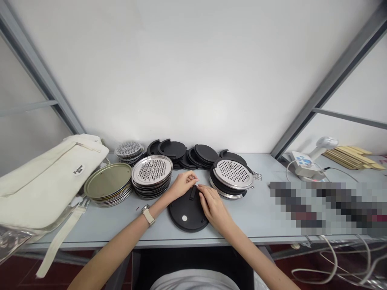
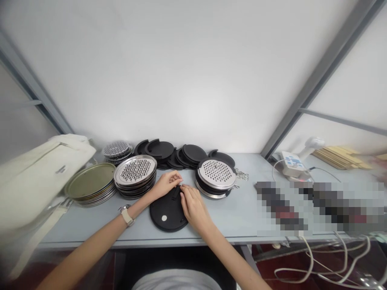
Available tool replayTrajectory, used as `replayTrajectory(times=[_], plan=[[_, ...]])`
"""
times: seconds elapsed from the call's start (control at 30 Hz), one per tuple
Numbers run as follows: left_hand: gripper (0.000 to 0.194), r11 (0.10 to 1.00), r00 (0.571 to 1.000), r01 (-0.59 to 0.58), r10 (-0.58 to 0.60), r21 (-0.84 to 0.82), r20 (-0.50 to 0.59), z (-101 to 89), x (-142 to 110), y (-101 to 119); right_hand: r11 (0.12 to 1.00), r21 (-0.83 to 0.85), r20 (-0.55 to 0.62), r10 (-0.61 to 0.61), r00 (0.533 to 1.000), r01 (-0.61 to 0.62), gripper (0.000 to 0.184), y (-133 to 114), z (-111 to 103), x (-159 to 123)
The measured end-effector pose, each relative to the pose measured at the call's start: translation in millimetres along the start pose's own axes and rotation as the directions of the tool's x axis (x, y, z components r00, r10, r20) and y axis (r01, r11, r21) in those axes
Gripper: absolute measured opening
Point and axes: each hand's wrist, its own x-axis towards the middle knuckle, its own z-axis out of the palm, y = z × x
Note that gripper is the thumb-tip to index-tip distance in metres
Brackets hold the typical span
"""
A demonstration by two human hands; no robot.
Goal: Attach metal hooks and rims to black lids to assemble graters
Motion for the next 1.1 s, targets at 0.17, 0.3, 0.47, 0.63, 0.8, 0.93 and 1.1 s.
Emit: replayTrajectory(times=[0.17,0.3,0.47,0.63,0.8,0.93,1.1], plan=[[0.016,1.0,1.0,0.001,-0.001,0.002,0.002,0.4,0.7,2.8,0.997,0.076,-0.009,0.028,1.0,-0.027,0.03,0.8,-0.2,-5.7],[0.017,1.0,1.0,0.003,-0.003,-0.001,0.009,1.0,1.1,3.0,0.996,0.077,0.003,0.036,0.999,-0.036,0.029,-0.5,-0.4,-5.6],[0.018,1.0,1.0,0.004,-0.004,-0.004,0.01,1.3,0.9,1.8,0.997,0.06,0.038,0.041,0.998,-0.043,0.027,-1.7,-1.1,-4.1],[0.018,1.0,1.0,0.003,-0.003,-0.01,0.016,1.8,1.1,0.5,0.997,0.05,0.053,0.049,0.997,-0.052,0.026,0.5,0.4,-4.8],[0.017,1.0,1.0,0.002,-0.002,-0.011,0.008,2.2,0.7,0.2,0.997,0.049,0.054,0.056,0.997,-0.059,0.026,1.7,2.3,-5.9],[0.017,1.0,1.0,0.007,-0.007,-0.019,-0.002,1.7,0.3,-0.1,0.995,0.068,0.023,0.067,0.997,-0.069,0.029,3.1,4.0,-7.3],[0.016,0.999,1.0,0.017,-0.016,-0.04,0.008,1.1,0.6,-2.3,0.995,0.079,-0.02,0.061,0.998,-0.06,0.032,5.8,6.2,-9.1]])
